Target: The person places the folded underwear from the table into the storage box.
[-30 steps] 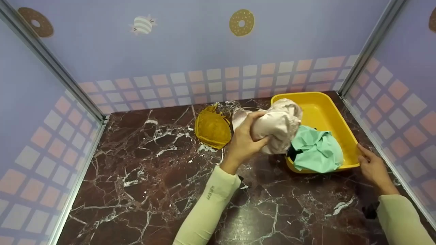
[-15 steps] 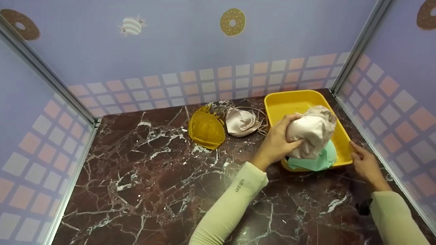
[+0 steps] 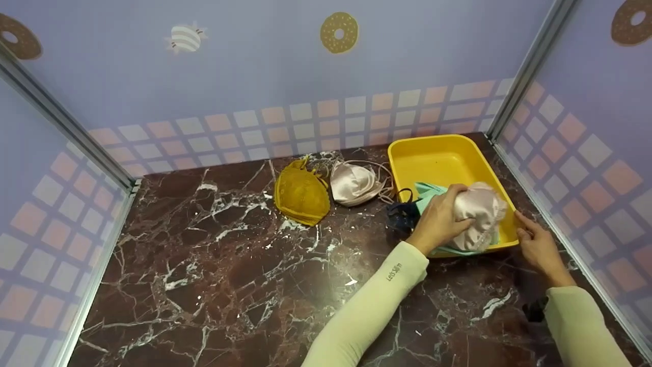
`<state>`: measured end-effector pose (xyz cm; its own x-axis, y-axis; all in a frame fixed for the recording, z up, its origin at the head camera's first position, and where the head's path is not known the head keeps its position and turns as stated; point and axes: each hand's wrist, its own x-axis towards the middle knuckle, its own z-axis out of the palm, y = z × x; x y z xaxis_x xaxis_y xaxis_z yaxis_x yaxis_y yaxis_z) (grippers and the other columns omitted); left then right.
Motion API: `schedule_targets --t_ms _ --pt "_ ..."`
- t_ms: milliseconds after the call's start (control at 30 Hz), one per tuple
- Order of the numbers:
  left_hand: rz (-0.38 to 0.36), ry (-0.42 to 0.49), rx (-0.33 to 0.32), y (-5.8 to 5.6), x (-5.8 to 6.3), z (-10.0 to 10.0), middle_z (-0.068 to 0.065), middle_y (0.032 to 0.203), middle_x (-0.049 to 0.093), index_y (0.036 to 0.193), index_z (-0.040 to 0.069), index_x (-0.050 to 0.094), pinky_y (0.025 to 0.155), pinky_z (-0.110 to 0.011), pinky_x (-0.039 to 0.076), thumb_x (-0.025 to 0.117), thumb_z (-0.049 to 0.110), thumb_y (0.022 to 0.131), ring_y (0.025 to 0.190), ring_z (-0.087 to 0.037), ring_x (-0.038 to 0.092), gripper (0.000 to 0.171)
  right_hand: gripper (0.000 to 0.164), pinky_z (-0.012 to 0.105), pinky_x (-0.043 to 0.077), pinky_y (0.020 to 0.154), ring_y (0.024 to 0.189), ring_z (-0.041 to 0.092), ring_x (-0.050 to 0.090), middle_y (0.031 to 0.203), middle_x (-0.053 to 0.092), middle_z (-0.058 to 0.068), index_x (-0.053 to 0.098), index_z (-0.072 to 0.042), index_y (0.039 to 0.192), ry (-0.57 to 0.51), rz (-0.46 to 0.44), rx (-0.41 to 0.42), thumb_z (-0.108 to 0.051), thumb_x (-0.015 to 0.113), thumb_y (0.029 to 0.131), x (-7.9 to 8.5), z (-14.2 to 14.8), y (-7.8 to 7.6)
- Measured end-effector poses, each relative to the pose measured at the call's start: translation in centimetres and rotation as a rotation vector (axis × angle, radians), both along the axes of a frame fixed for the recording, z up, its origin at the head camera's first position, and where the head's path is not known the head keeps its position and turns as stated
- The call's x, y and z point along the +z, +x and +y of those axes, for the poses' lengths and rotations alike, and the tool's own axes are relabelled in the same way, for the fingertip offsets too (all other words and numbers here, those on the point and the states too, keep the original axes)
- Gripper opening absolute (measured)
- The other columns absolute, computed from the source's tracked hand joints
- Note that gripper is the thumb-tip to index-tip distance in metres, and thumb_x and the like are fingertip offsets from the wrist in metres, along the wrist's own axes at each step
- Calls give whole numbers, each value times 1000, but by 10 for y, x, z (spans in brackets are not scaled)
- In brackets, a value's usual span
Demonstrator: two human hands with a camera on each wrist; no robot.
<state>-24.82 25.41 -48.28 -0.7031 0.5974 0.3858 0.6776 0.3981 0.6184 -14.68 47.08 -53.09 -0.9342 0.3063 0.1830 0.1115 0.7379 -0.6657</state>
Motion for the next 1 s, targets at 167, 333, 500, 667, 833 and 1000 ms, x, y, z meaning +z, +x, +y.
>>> schedule_targets --t_ms 167,333,500,667,833,1000 --pt "-32 -48 85 -1 -13 2 1 102 51 126 21 31 72 -20 38 70 45 64 88 -11 45 77 41 21 31 63 89 35 44 121 38 32 32 -3 131 -24 -31 -16 -8 34 91 1 -3 0" --pt "-103 -53 110 -3 -9 -4 1 106 44 131 24 24 73 -21 39 67 52 62 92 -10 42 86 42 38 34 72 95 37 41 123 34 32 29 -4 133 -43 -58 -21 -10 32 92 3 -4 1" --pt "-23 -8 159 -8 -5 -17 1 106 40 120 18 34 79 -19 37 66 41 67 96 -10 39 66 42 53 28 84 107 44 35 124 32 33 27 -3 133 -62 -54 -9 -9 31 92 2 -1 2" --pt "91 54 199 -7 -4 -28 2 91 38 92 14 46 74 -17 35 59 19 64 83 -11 39 31 42 55 28 84 108 46 34 124 32 33 27 -4 134 -65 -56 -11 -10 31 92 1 -1 2" --pt "159 -30 75 0 -4 -32 7 81 43 83 18 54 70 -17 32 59 21 66 79 -9 39 18 42 53 31 81 104 44 37 123 32 35 28 -4 133 -61 -54 -13 -11 31 92 1 0 2" --pt "174 -191 -49 5 -7 -29 10 99 48 102 26 57 74 -20 30 59 34 72 87 -10 36 32 41 35 35 65 87 37 44 119 37 35 32 -3 132 -41 -19 -11 -10 33 91 -1 0 2"
